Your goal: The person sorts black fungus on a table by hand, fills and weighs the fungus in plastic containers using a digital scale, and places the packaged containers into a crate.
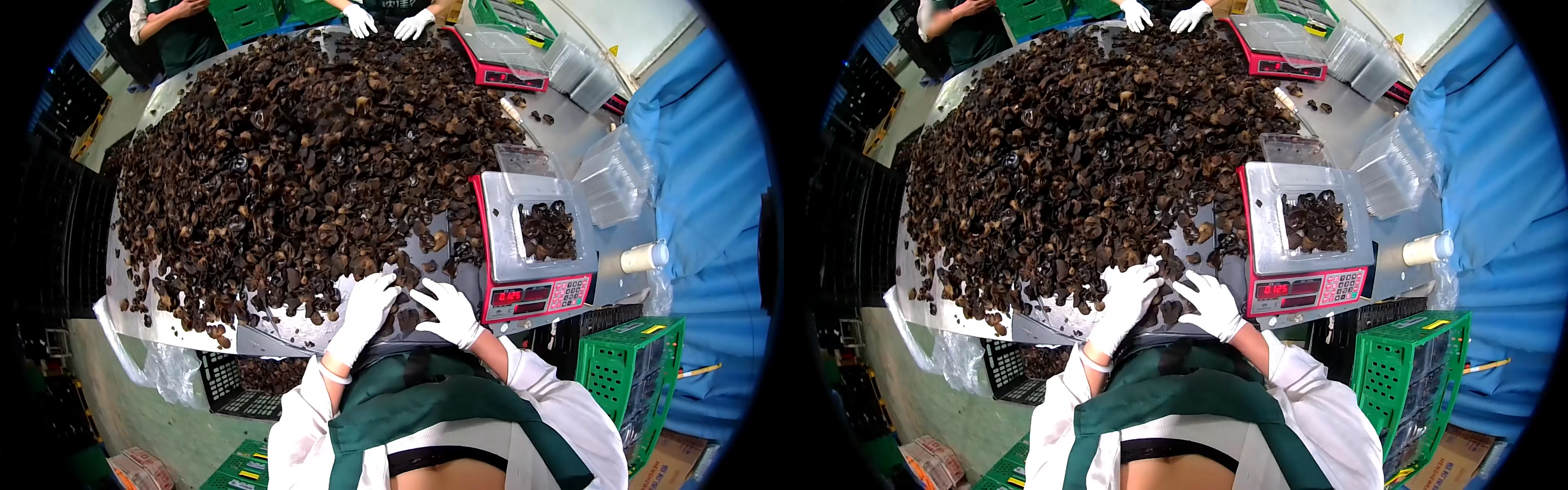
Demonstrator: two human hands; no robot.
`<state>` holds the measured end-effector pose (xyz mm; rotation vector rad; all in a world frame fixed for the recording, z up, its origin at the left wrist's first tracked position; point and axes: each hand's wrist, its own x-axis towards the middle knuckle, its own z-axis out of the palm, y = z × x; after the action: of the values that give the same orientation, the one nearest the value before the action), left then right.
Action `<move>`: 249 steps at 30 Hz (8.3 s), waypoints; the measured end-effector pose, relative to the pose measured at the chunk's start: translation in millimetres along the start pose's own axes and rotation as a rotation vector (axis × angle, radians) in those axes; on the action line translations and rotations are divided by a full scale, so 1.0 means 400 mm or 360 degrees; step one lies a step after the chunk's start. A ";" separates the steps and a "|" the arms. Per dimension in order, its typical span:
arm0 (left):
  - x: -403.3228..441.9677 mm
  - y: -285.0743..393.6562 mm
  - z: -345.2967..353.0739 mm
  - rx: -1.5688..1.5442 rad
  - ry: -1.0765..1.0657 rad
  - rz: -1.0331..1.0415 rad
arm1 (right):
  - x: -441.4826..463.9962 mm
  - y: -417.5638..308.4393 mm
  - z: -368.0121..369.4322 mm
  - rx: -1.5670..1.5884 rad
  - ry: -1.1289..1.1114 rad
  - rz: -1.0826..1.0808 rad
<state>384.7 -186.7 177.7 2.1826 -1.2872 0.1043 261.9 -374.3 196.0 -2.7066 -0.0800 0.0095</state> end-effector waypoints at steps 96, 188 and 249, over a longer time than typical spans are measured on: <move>0.461 0.464 0.135 -0.0123 0.0210 0.0014 | -0.129 0.480 -0.453 0.0034 0.0581 -0.0034; 0.365 0.435 0.064 -0.0827 0.0572 0.0100 | -0.088 0.279 -0.442 0.1449 0.0335 0.0217; -0.018 0.115 0.022 -0.1628 0.0774 -0.1590 | 0.060 0.108 -0.070 -0.0295 0.0035 -0.0049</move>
<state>341.1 -202.2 188.7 1.4808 0.1485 -0.3317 288.7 -423.6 203.3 -2.8898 -0.1219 -0.0385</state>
